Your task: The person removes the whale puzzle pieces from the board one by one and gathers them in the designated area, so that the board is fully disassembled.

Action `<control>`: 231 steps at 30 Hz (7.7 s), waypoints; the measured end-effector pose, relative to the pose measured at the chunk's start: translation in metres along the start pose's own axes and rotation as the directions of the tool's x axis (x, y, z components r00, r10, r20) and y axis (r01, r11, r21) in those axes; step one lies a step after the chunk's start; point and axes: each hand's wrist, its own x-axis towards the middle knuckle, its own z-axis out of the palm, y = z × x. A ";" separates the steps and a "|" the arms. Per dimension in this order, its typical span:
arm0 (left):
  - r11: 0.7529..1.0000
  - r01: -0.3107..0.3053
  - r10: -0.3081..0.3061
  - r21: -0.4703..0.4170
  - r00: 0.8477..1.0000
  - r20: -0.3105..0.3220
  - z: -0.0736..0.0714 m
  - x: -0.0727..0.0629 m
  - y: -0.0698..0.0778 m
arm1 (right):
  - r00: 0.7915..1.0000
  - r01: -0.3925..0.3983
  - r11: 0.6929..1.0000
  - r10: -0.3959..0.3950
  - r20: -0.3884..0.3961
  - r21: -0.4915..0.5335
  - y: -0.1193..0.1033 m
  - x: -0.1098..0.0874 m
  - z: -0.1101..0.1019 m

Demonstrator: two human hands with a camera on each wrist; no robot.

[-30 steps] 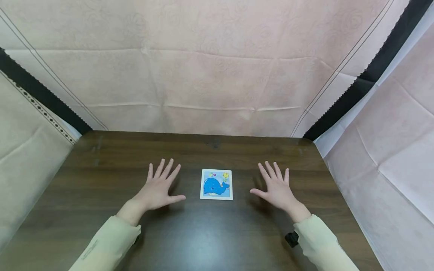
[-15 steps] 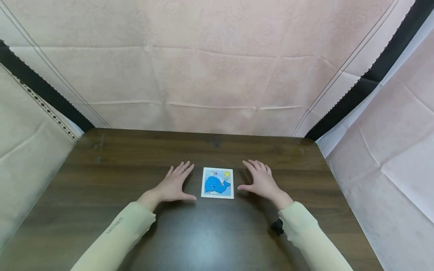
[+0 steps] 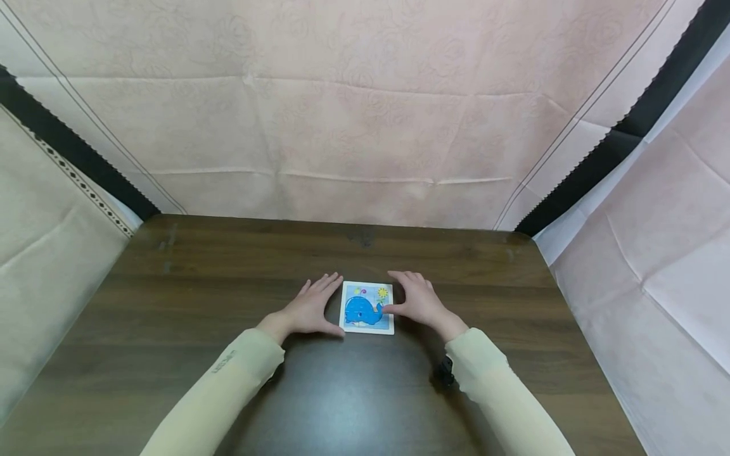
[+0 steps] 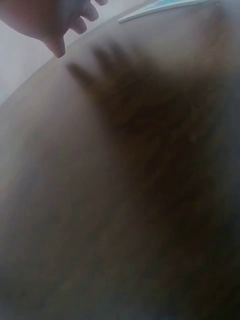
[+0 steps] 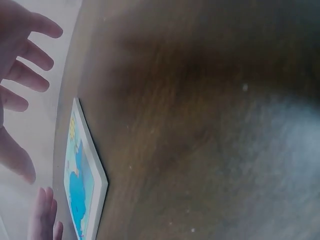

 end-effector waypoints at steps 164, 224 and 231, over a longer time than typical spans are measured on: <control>0.920 -0.217 0.136 0.327 0.958 0.254 0.016 0.003 0.065 | 0.985 0.093 0.996 -0.090 0.146 -0.015 -0.013 0.034 -0.003; 0.929 -0.200 0.126 0.311 0.962 0.244 0.021 0.003 0.062 | 0.906 -0.422 0.840 0.376 0.194 0.341 0.074 0.027 -0.031; 0.935 -0.191 0.119 0.299 0.963 0.243 0.022 0.003 0.063 | 0.926 -0.377 0.894 0.362 0.106 0.243 0.072 0.025 -0.030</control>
